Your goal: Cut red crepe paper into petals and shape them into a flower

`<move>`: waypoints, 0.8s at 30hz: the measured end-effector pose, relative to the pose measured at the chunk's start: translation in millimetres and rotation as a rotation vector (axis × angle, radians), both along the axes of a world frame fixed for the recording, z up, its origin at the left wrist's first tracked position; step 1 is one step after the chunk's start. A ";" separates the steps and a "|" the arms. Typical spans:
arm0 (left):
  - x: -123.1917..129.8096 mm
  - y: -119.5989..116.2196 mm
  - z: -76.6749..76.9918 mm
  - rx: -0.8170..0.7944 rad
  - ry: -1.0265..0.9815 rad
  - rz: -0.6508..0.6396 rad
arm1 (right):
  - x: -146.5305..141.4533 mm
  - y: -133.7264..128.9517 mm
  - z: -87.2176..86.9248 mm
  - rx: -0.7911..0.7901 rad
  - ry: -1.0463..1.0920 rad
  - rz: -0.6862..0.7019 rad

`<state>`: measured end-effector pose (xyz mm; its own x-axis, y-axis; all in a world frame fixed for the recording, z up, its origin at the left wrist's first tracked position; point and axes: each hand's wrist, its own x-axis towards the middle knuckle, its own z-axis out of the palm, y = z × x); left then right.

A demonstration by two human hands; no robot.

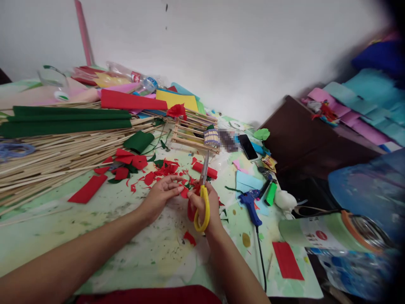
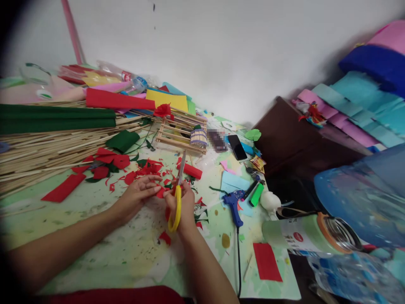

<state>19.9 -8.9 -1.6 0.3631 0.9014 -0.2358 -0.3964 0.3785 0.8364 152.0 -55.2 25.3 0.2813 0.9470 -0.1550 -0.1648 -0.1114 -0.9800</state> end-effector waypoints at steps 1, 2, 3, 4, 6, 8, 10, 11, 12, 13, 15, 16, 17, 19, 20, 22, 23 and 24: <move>-0.2 0.2 0.9 -0.004 -0.009 0.014 | -0.1 -0.9 -1.0 -0.005 0.075 0.012; -0.2 0.3 1.9 -0.007 -0.025 0.023 | -0.2 -1.9 -2.0 -0.021 0.165 0.033; -0.2 0.2 3.0 -0.009 -0.050 0.019 | -0.4 -2.7 -2.7 -0.043 0.260 0.054; -0.2 -0.2 4.2 -0.008 -0.080 -0.001 | -0.6 -3.2 -3.1 -0.064 0.348 0.071; 0.0 -1.9 6.3 0.006 -0.133 -0.077 | -0.9 -3.6 -2.8 -0.090 0.479 0.101; 0.2 -4.3 7.5 0.026 -0.149 -0.156 | -1.1 -3.2 -1.6 -0.100 0.538 0.133; 0.4 -6.2 7.7 0.046 -0.127 -0.185 | -1.3 -2.6 -0.7 -0.111 0.557 0.145; 0.4 -6.6 7.6 0.057 -0.114 -0.183 | -1.6 -2.2 -0.7 -0.119 0.560 0.141; 0.5 -6.8 7.4 0.070 -0.101 -0.175 | -2.1 -2.0 -1.2 -0.126 0.561 0.137; 0.5 -6.7 7.4 0.089 -0.090 -0.163 | -2.7 -1.9 -2.1 -0.134 0.559 0.138; 0.5 -5.9 8.3 0.131 -0.078 -0.141 | -4.0 -2.4 -5.1 -0.146 0.529 0.165; 0.4 -5.5 9.2 0.147 -0.073 -0.142 | -4.6 -3.0 -6.9 -0.151 0.497 0.191; 0.3 -5.2 10.2 0.153 -0.071 -0.148 | -4.9 -3.9 -8.7 -0.149 0.456 0.212; 0.2 -4.7 12.0 0.134 -0.074 -0.163 | -4.2 -6.0 -11.2 -0.116 0.341 0.202; 0.1 -4.6 12.3 0.115 -0.075 -0.162 | -3.2 -7.1 -11.7 -0.085 0.269 0.167; 0.1 -4.3 11.3 0.076 -0.068 -0.140 | -0.1 -8.7 -11.1 -0.013 0.117 0.074; 0.1 -4.2 9.9 0.057 -0.057 -0.126 | 1.7 -9.2 -10.3 0.018 0.050 0.038; 0.2 -4.1 8.1 0.043 -0.041 -0.119 | 3.3 -9.4 -9.5 0.038 0.001 0.020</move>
<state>20.1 -13.0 6.4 0.4766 0.8603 -0.1809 -0.3851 0.3893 0.8368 155.3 -64.6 15.8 0.2624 0.9576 -0.1189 -0.1643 -0.0771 -0.9834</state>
